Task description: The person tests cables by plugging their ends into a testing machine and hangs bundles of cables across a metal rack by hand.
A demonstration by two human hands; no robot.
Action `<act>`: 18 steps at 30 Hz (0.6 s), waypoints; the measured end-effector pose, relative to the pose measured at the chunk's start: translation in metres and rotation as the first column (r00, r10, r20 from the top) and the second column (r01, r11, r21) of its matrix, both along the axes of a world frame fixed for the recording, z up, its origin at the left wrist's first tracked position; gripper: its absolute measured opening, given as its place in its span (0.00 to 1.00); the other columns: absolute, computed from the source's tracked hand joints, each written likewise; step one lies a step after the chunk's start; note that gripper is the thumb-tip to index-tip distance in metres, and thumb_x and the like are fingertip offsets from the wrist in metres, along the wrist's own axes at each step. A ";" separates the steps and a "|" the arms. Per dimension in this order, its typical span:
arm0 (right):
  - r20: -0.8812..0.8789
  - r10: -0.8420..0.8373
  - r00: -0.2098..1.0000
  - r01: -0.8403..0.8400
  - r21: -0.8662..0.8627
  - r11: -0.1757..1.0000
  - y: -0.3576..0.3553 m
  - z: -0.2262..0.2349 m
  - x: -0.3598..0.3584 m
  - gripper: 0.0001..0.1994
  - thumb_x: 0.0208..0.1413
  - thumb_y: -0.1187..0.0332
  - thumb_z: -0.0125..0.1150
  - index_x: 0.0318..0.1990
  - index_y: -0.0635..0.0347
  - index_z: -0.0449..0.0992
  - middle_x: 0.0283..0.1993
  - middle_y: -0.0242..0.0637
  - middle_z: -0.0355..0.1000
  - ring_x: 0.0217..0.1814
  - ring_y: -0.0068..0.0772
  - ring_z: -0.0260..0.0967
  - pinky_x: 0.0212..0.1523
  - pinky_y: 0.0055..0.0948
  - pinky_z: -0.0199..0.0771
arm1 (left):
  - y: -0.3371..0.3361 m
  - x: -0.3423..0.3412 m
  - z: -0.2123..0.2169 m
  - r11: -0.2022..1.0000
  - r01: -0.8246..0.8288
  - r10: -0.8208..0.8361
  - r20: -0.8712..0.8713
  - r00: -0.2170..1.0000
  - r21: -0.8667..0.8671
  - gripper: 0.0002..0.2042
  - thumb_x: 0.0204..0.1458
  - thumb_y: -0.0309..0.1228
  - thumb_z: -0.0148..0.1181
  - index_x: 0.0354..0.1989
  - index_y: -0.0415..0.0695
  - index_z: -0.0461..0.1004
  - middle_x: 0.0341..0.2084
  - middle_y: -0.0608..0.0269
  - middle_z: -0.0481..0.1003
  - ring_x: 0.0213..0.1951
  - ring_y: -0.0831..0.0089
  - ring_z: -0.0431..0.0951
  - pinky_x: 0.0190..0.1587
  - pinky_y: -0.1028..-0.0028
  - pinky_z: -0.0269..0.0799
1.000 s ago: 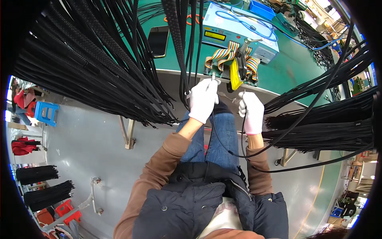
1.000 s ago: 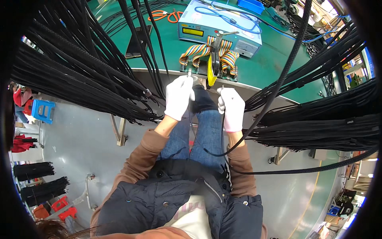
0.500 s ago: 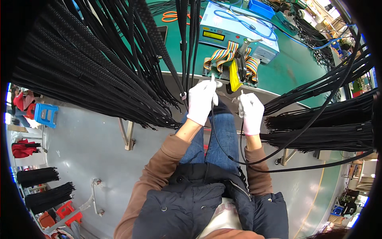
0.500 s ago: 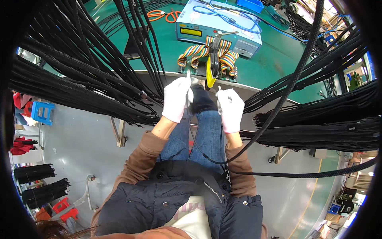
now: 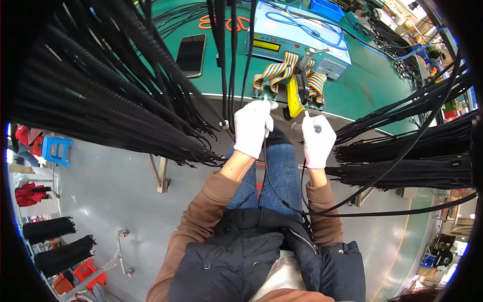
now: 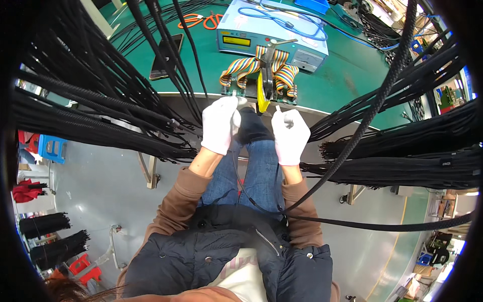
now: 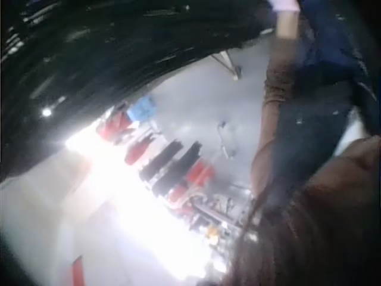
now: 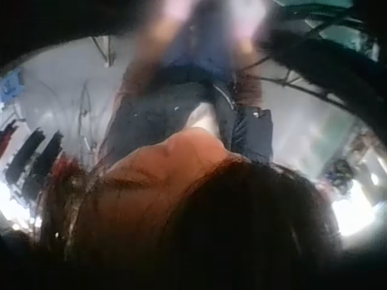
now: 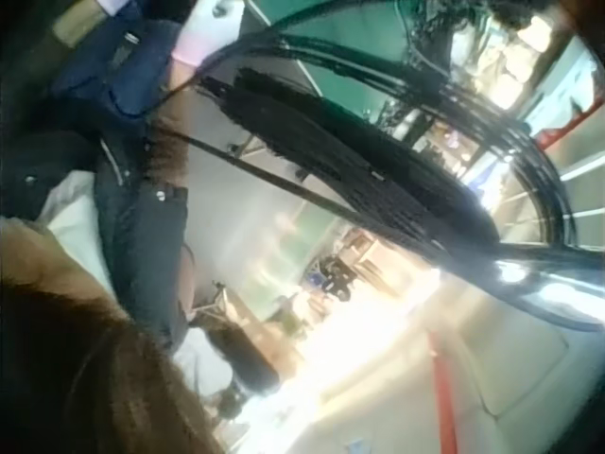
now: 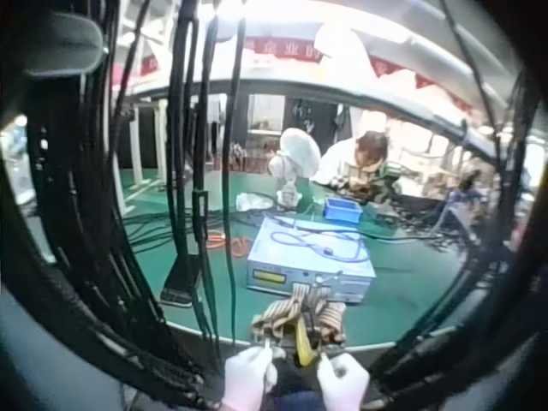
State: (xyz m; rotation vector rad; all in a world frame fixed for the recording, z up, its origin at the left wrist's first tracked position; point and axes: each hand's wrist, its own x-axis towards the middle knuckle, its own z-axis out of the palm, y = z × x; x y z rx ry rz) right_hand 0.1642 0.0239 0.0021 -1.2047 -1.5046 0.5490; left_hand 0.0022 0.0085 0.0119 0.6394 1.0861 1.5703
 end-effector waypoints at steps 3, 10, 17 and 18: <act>0.100 -0.160 0.982 0.154 0.066 0.986 0.001 0.003 -0.004 0.08 0.52 0.73 0.61 0.24 0.63 0.71 0.20 0.29 0.64 0.21 0.23 0.51 0.26 0.21 0.58 | 0.002 0.002 0.007 0.993 -0.064 0.070 0.054 0.996 -0.095 0.11 0.58 0.30 0.54 0.37 0.37 0.81 0.13 0.69 0.70 0.14 0.83 0.61 0.17 0.82 0.51; 0.107 -0.196 0.975 0.194 0.030 0.981 0.006 0.003 -0.002 0.08 0.50 0.73 0.62 0.24 0.64 0.70 0.20 0.31 0.64 0.21 0.23 0.52 0.26 0.22 0.59 | 0.001 -0.009 -0.003 0.998 0.044 -0.035 0.153 0.988 -0.052 0.11 0.58 0.31 0.54 0.37 0.39 0.81 0.13 0.69 0.70 0.12 0.83 0.59 0.15 0.81 0.48; 0.062 -0.199 0.978 0.197 0.037 0.980 0.013 0.005 -0.007 0.08 0.52 0.73 0.61 0.24 0.64 0.70 0.20 0.31 0.64 0.21 0.24 0.51 0.25 0.23 0.59 | -0.025 -0.007 -0.050 0.889 0.370 -0.386 -0.007 0.922 -0.271 0.12 0.58 0.35 0.53 0.37 0.42 0.80 0.15 0.66 0.72 0.12 0.79 0.61 0.14 0.78 0.52; 0.064 -0.197 0.978 0.194 0.048 0.980 0.014 0.007 -0.008 0.08 0.52 0.72 0.61 0.24 0.64 0.70 0.20 0.31 0.64 0.21 0.25 0.51 0.25 0.23 0.59 | -0.032 -0.005 -0.068 0.837 0.427 -0.479 -0.084 0.874 -0.341 0.12 0.58 0.35 0.52 0.37 0.42 0.80 0.16 0.65 0.73 0.12 0.77 0.62 0.14 0.76 0.54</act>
